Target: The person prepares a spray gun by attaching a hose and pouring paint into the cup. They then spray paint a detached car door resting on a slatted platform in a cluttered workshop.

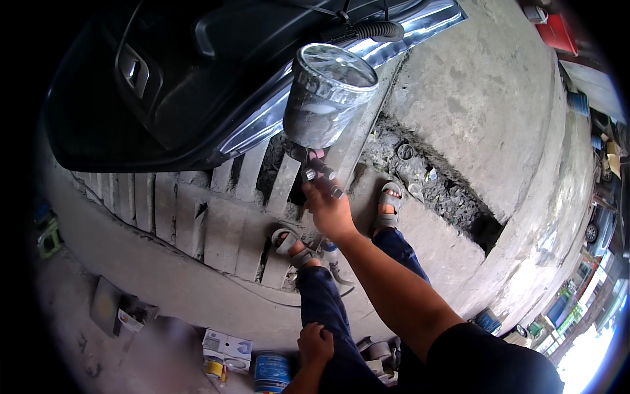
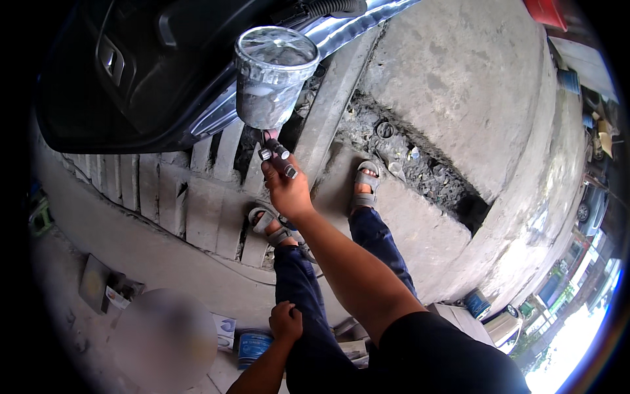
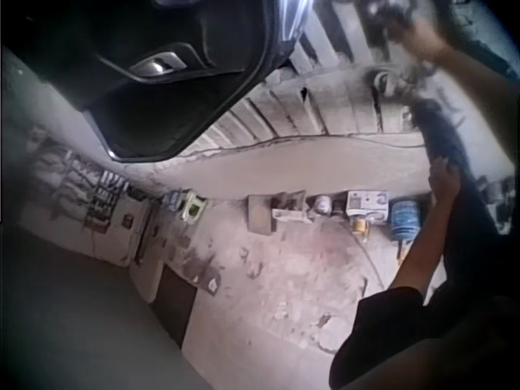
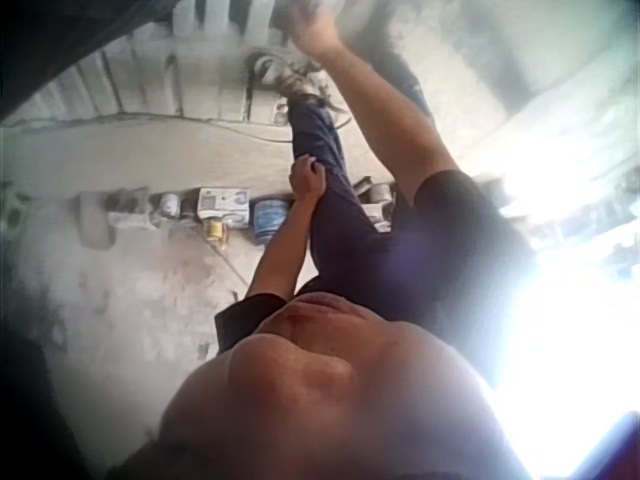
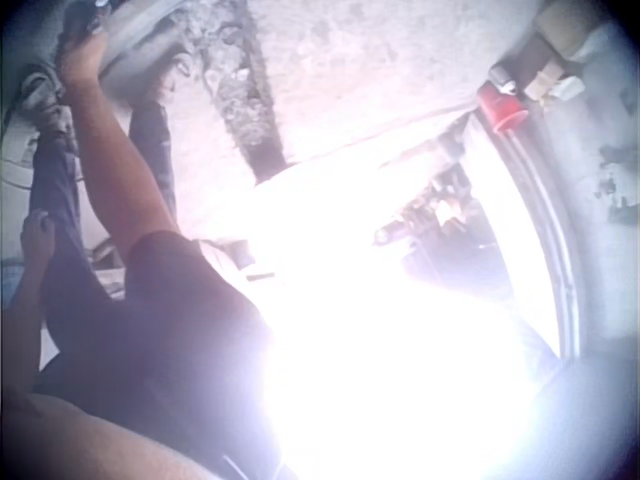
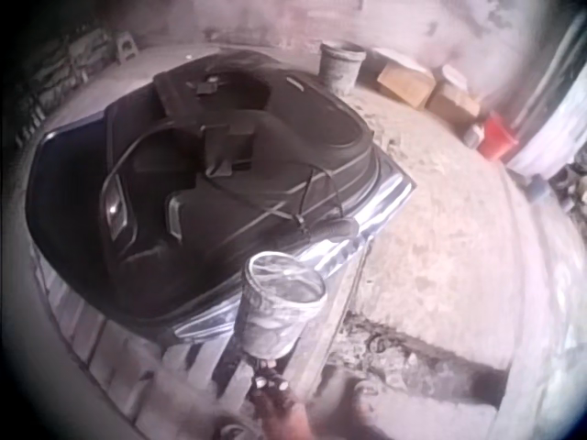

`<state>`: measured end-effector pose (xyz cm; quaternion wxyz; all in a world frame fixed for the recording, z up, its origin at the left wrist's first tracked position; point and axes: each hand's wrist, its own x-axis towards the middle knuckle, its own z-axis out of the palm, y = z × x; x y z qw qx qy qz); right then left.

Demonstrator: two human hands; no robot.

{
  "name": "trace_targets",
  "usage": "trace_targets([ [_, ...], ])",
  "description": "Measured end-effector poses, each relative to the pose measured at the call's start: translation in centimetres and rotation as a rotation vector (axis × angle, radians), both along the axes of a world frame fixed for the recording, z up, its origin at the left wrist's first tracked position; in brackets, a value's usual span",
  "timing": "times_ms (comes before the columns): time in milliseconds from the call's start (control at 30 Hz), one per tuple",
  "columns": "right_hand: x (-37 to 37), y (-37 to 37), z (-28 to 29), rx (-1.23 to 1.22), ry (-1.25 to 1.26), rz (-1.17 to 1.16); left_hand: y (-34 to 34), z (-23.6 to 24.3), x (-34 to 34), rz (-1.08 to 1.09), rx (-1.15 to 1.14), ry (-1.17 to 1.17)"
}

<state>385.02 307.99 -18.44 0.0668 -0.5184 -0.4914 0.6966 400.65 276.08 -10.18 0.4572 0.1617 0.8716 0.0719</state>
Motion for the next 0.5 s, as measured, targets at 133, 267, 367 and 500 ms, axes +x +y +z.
trace_targets([
  [133,-0.2,-0.8,-0.3,0.001,0.013,0.004,-0.3,-0.2,0.0,-0.002,0.079,0.046],
  [267,-0.5,-0.8,0.0,-0.045,0.040,-0.010,-0.2,-0.2,-0.2,0.006,0.100,0.064],
  [367,-0.3,-0.3,-0.6,0.045,0.014,0.032,-0.1,-0.3,-0.2,0.012,0.096,0.068],
  [500,0.2,0.4,-0.2,0.057,-0.041,-0.004,-0.2,-0.3,-0.2,0.013,0.096,0.063],
])
